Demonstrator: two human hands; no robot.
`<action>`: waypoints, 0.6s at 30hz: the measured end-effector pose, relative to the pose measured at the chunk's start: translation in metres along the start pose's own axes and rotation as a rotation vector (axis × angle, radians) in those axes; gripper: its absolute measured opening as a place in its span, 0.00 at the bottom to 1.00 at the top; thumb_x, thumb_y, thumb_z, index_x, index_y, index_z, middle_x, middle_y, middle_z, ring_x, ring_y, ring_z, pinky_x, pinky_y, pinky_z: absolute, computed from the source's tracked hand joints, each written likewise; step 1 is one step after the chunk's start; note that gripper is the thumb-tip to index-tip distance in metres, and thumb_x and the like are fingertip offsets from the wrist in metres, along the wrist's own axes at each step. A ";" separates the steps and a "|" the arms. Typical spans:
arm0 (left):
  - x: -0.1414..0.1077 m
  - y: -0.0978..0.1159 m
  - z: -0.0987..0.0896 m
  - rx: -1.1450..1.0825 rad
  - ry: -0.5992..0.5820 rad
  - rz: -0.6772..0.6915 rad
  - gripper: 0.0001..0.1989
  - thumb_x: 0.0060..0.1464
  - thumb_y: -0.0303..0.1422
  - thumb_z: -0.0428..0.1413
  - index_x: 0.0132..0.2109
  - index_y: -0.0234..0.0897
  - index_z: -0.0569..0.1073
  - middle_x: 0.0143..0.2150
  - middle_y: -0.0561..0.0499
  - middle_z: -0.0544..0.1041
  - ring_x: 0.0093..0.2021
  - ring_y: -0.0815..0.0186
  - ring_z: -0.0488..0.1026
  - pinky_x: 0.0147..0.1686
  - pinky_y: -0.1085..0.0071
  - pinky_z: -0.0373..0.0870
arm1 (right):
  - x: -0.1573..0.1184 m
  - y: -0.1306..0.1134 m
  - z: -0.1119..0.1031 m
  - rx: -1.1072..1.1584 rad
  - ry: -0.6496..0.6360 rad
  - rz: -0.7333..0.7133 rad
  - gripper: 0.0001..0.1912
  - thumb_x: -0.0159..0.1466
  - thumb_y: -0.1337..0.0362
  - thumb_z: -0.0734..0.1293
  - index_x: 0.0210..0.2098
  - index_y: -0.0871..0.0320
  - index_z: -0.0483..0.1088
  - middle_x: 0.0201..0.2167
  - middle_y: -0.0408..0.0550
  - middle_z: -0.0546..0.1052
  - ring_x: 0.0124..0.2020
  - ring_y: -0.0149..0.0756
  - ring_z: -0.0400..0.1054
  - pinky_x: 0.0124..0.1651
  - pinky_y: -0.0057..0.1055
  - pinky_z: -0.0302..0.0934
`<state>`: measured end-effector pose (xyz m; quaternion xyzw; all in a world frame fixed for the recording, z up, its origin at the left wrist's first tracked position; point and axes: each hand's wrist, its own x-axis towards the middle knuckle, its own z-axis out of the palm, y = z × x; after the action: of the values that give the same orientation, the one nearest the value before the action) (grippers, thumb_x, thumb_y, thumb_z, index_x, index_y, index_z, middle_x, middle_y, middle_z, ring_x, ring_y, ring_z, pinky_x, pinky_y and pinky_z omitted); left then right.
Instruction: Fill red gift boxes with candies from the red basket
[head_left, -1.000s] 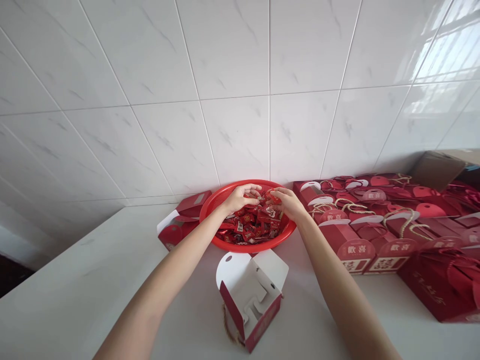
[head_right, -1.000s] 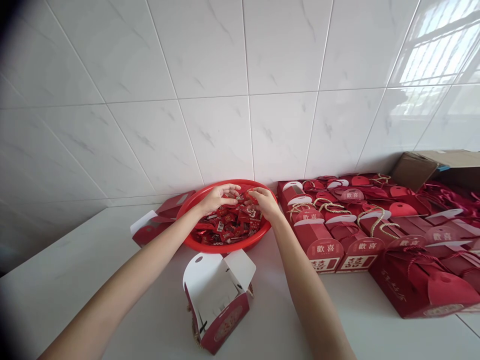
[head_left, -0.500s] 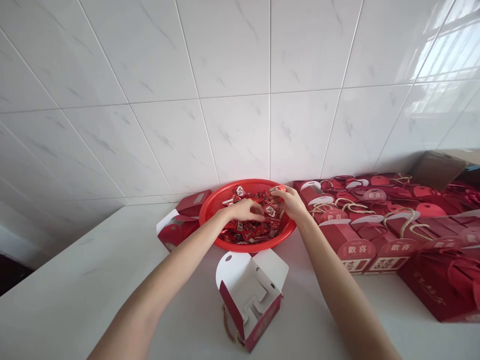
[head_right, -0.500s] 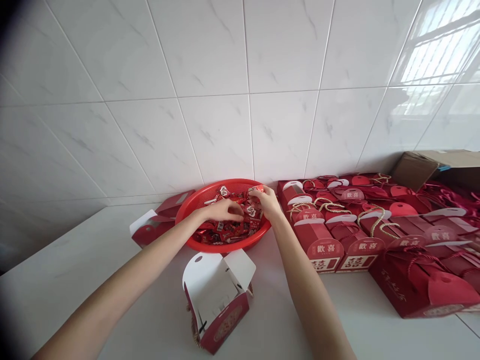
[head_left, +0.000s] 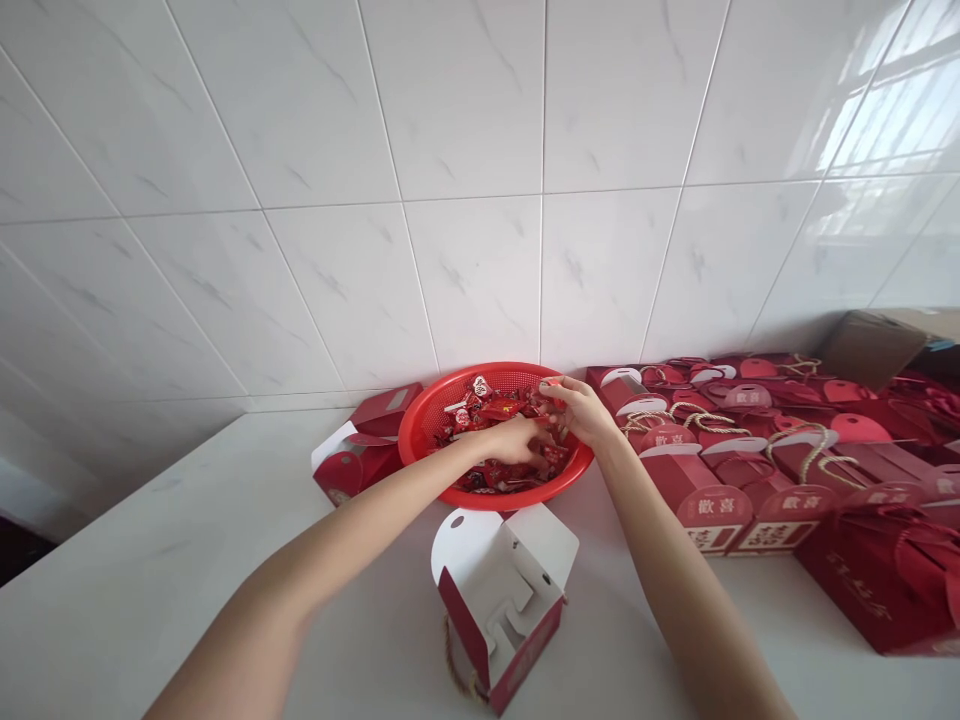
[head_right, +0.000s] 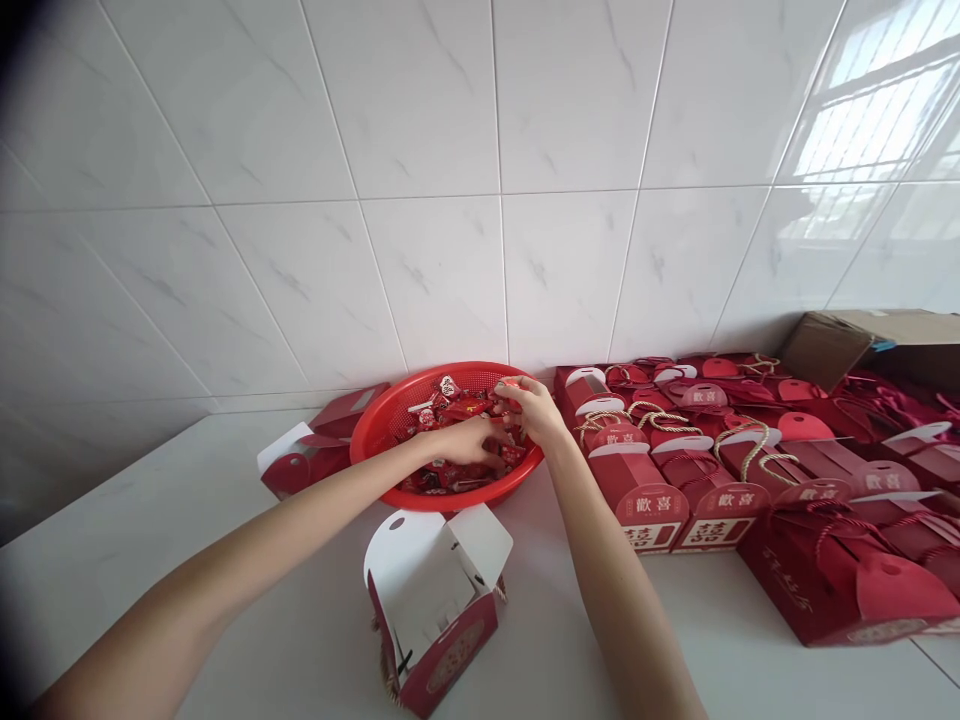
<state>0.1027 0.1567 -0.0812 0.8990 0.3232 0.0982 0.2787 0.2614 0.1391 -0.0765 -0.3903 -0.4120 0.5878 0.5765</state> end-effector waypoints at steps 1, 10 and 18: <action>-0.001 -0.002 -0.004 -0.024 -0.006 -0.001 0.05 0.44 0.31 0.65 0.26 0.40 0.76 0.23 0.56 0.74 0.26 0.65 0.70 0.28 0.71 0.63 | 0.000 0.000 0.000 0.009 0.008 -0.004 0.10 0.48 0.65 0.75 0.29 0.58 0.72 0.27 0.43 0.77 0.22 0.28 0.69 0.21 0.24 0.61; -0.028 -0.023 -0.037 -0.253 0.234 -0.074 0.19 0.48 0.49 0.61 0.29 0.36 0.73 0.26 0.54 0.73 0.29 0.65 0.70 0.32 0.69 0.65 | 0.002 0.000 -0.001 0.033 0.001 0.006 0.09 0.50 0.61 0.75 0.30 0.55 0.75 0.29 0.45 0.79 0.24 0.31 0.69 0.23 0.25 0.62; -0.032 -0.024 -0.032 -0.302 0.444 -0.060 0.17 0.50 0.47 0.60 0.27 0.37 0.70 0.26 0.56 0.69 0.30 0.66 0.68 0.33 0.69 0.64 | 0.000 0.000 0.000 0.007 -0.030 0.010 0.14 0.52 0.54 0.75 0.30 0.55 0.75 0.29 0.45 0.79 0.26 0.32 0.69 0.24 0.26 0.63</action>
<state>0.0536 0.1655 -0.0687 0.7938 0.3845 0.3318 0.3345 0.2613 0.1393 -0.0761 -0.3815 -0.4168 0.5978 0.5687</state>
